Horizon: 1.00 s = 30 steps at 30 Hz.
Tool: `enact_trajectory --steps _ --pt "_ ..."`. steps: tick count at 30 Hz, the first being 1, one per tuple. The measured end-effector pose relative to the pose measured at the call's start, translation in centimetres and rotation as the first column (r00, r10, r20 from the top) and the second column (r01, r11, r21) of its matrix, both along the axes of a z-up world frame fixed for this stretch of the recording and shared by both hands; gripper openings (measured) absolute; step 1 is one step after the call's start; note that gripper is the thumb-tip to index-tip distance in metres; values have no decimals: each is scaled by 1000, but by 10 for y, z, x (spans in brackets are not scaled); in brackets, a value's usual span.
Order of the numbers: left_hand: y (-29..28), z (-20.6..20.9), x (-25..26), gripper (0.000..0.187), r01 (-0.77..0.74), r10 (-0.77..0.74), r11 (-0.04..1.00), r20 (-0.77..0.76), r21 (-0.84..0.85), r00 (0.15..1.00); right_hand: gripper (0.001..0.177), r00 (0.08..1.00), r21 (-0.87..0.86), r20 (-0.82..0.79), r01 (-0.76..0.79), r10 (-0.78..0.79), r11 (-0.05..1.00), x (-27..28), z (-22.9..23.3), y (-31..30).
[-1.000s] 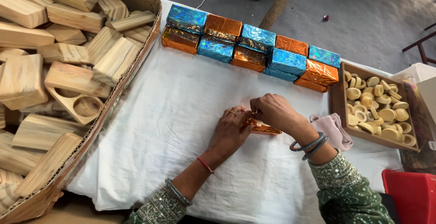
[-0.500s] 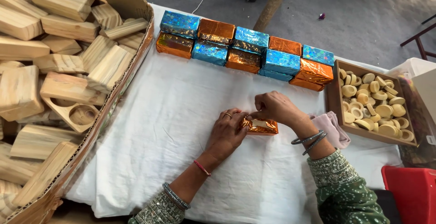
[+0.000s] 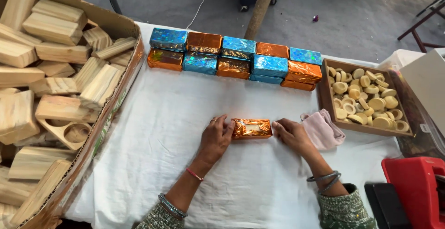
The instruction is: Manually wrapping blocks in colorful foil and organizing them into rows on a workstation.
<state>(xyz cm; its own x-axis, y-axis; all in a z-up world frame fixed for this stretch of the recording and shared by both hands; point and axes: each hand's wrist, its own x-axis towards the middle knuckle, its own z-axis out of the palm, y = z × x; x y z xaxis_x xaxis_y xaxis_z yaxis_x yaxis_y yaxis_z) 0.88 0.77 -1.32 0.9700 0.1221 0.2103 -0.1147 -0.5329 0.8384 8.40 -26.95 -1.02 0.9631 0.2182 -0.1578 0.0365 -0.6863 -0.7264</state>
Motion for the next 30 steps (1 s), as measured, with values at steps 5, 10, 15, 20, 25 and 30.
enact_trajectory --steps 5,10,15,20,25,30 --pt "0 1 1 41 37 -38 999 -48 -23 998 49 999 133 -38 12 -7 991 -8 -18 4" --pt "8 -1 6 35 49 -72 889 -32 -455 997 42 999 332 -6 49 -50 942 -21 12 23" --pt "14 1 6 29 28 -98 691 -55 -722 994 42 991 443 114 -112 68 890 -19 -6 19" --pt "19 -11 11 34 -47 -70 643 -121 -764 990 40 982 579 144 -182 120 795 -13 -22 14" --pt "21 -11 13 44 -173 -6 717 -255 -675 967 40 993 567 112 -100 43 817 -14 -15 16" --pt "20 -26 15 57 -117 -95 692 -251 -713 963 64 991 349 97 -122 94 929 -20 14 29"
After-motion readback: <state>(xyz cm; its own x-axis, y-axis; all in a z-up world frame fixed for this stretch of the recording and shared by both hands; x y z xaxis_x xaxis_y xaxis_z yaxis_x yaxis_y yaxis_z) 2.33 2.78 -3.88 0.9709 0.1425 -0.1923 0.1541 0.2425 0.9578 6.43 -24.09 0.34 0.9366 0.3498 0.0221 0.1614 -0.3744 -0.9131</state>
